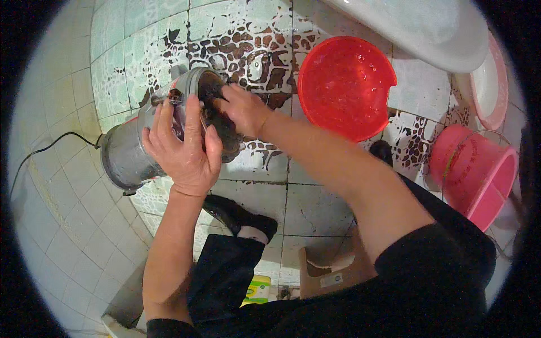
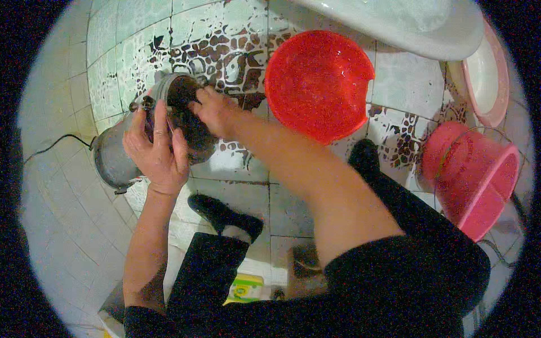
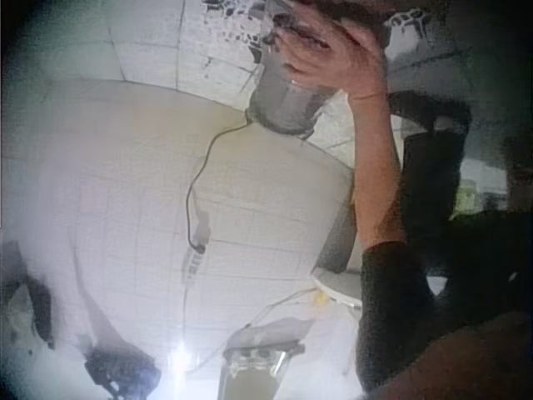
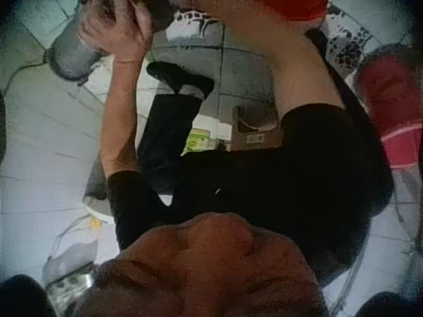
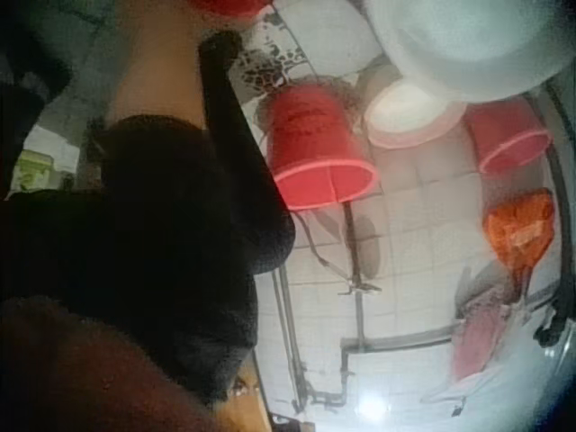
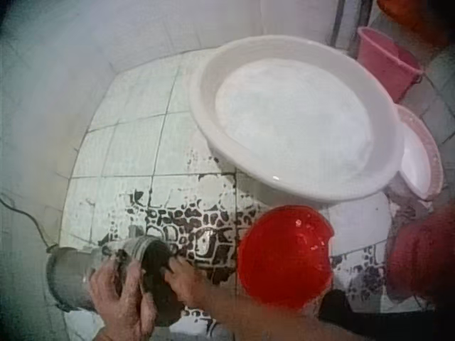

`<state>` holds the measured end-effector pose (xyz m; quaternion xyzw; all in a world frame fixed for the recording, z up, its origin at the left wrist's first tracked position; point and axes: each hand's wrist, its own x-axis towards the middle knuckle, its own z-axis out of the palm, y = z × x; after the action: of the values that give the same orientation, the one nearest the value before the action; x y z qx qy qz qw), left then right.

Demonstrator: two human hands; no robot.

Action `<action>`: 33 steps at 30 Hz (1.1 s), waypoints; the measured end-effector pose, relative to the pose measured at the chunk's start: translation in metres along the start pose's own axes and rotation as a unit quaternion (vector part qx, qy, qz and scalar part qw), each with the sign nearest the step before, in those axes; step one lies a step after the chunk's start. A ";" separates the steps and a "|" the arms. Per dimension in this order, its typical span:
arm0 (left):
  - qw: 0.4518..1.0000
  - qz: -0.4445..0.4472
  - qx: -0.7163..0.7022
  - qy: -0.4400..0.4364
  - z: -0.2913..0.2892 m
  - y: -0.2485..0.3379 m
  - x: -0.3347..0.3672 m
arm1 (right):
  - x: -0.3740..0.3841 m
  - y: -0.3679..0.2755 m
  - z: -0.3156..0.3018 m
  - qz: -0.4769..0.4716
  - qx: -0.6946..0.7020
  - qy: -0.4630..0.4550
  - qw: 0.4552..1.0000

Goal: The person scrubs the exterior of a silver cylindrical appliance with a steel wool pad, repeatedly dipping it into a red bowl of water. They then rinse the appliance by pouring water from the red bowl and a pink bucket over it. Finally, they lift the appliance and move it to a different spot on the floor.

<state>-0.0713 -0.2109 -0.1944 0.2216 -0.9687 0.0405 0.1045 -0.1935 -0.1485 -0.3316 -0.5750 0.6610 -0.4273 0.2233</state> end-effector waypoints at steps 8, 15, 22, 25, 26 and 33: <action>1.000 -0.022 0.022 0.004 -0.005 -0.004 -0.006 | 0.023 -0.023 -0.044 0.055 0.098 -0.295 0.949; 0.999 -0.034 -0.003 -0.001 0.000 0.004 0.001 | -0.011 -0.002 0.011 -0.053 -0.018 -0.018 0.998; 0.999 -0.027 0.019 0.007 -0.001 0.000 -0.006 | 0.023 -0.018 -0.040 0.048 0.017 -0.216 0.975; 1.000 -0.020 0.004 0.015 0.000 0.004 -0.001 | 0.030 0.002 -0.014 -0.031 0.047 -0.010 0.998; 1.000 -0.015 -0.008 0.015 0.004 0.006 0.001 | 0.011 0.008 0.005 -0.020 0.040 -0.004 0.999; 1.000 -0.019 0.011 0.008 0.001 0.002 0.000 | 0.021 -0.036 -0.050 0.151 0.037 -0.410 0.899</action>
<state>-0.0725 -0.2087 -0.1957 0.2405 -0.9629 0.0513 0.1108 -0.2174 -0.1521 -0.2712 -0.5839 0.5735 -0.1397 0.5574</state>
